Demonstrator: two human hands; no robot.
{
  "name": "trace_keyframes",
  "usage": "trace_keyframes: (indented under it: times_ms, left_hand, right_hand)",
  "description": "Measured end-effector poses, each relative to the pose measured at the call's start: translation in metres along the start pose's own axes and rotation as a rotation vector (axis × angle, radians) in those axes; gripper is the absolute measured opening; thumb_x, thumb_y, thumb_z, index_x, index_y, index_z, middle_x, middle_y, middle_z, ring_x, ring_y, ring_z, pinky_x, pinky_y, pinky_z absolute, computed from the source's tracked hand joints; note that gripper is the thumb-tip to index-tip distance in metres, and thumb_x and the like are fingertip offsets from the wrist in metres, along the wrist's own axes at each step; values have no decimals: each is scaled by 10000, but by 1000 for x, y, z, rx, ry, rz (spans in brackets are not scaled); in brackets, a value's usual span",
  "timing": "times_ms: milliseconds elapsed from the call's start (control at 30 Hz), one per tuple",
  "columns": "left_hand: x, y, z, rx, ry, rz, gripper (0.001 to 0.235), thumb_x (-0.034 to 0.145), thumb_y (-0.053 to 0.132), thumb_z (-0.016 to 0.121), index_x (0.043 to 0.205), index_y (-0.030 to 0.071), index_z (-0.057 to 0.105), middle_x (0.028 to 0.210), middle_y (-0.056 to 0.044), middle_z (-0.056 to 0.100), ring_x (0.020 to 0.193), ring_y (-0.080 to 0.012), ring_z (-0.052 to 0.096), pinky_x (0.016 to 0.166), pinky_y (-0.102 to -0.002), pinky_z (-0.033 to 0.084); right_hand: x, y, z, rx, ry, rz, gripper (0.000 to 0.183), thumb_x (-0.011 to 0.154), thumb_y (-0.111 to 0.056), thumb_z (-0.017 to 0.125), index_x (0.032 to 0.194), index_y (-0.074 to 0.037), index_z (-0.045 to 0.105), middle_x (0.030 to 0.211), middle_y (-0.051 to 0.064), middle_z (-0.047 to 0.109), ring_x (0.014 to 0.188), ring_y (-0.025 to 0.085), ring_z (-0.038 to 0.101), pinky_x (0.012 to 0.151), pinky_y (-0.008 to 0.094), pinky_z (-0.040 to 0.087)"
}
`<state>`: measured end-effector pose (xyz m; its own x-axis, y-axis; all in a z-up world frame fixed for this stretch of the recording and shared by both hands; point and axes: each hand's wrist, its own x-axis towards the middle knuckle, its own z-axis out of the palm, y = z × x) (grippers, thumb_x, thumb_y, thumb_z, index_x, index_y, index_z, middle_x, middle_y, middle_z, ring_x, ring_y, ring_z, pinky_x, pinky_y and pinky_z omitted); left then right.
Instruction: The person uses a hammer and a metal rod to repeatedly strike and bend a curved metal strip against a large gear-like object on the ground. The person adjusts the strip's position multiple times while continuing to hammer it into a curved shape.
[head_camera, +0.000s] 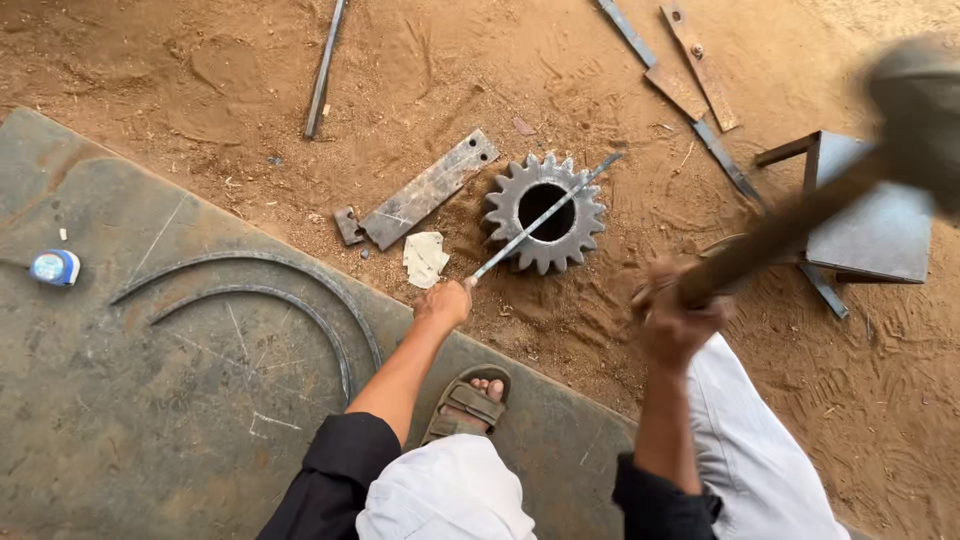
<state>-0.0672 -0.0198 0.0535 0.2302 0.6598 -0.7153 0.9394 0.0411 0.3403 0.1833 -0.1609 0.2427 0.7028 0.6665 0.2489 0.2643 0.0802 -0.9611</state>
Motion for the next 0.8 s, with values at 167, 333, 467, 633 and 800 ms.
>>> trace_keyframes:
  times_ms: [167,333,467,633,800]
  left_hand:
    - [1,-11,2,18,-4,-6,645,1053,557,333,1146,78,755,1241,-230,700,1218,-405,633,1064,-541,447]
    - [-5,-3,-4,23,-66,-20,617,1042,556,359,1189,82,725,1296,-227,669,1249,-398,622,1058,-538,454]
    - [-25,-15,4,107,-57,-33,593,1055,521,372,1211,88,745,1309,-218,704,1253,-381,670,1047,-504,518]
    - [-27,-16,-17,63,-14,-46,639,1045,576,375,1262,66,692,1364,-211,635,1297,-388,590,1079,-513,458]
    - [-21,-32,-13,110,-27,-56,595,1018,545,443,1284,74,691,1378,-204,630,1295,-389,595,1071,-510,471]
  right_hand:
    - [28,49,61,-91,-21,-54,167,933,-216,754,969,-121,621,720,38,636,541,129,588,479,295,485]
    - [-86,122,46,-639,-263,896,191,842,-249,789,838,-137,635,596,33,609,495,165,562,457,339,430]
    - [-103,89,11,-239,-84,489,285,925,-290,774,844,-75,606,613,-13,558,465,86,503,416,279,399]
    - [-4,-11,8,-60,-15,113,234,1012,-211,741,927,-94,557,706,-16,540,514,77,531,443,240,522]
    - [19,31,27,67,24,-118,214,1002,-165,754,946,-93,560,752,27,574,586,118,574,517,290,539]
